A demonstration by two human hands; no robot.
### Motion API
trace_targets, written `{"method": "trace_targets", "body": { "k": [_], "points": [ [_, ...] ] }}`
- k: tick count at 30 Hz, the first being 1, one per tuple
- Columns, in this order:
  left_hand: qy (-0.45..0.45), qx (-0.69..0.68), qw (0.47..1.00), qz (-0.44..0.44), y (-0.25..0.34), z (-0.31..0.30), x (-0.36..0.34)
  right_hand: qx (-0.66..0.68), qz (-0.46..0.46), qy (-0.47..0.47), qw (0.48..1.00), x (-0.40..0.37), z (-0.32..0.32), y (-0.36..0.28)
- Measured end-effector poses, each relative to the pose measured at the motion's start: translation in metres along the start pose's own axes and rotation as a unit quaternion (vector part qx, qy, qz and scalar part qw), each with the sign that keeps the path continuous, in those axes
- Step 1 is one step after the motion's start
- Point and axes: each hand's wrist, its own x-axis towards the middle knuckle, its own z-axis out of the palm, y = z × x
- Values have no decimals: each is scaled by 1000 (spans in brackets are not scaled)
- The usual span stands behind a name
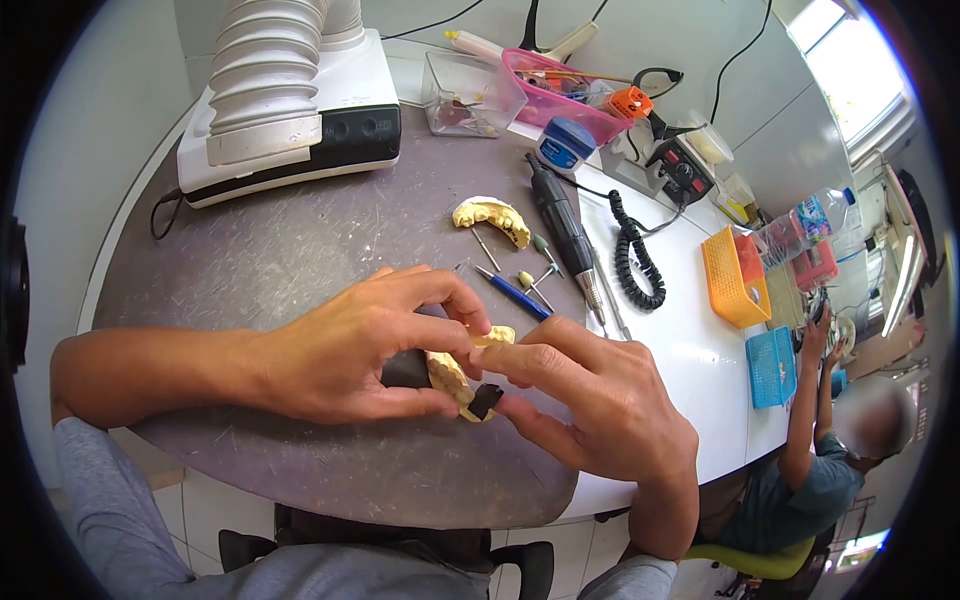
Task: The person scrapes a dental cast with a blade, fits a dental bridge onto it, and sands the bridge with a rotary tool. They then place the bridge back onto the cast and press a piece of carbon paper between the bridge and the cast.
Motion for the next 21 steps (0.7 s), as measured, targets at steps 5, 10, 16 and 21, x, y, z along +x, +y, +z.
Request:
{"method": "trace_targets", "body": {
  "k": [5, 10, 16, 21],
  "points": [
    [-30, 15, 999, 7, -2, -2, -1, 33, 0, -69, 997, -1, 1, 3],
    [-37, 20, 999, 22, -4, -3, 1, 40, 4, -76, 996, -1, 5, 3],
    [-24, -27, 999, 6, -6, -5, 3, 43, 7, -72, 996, -3, 5, 2],
    [-29, -70, 997, -12, -6, -5, 3, 43, 10, -85, 995, -3, 3, 1]
  ]
}}
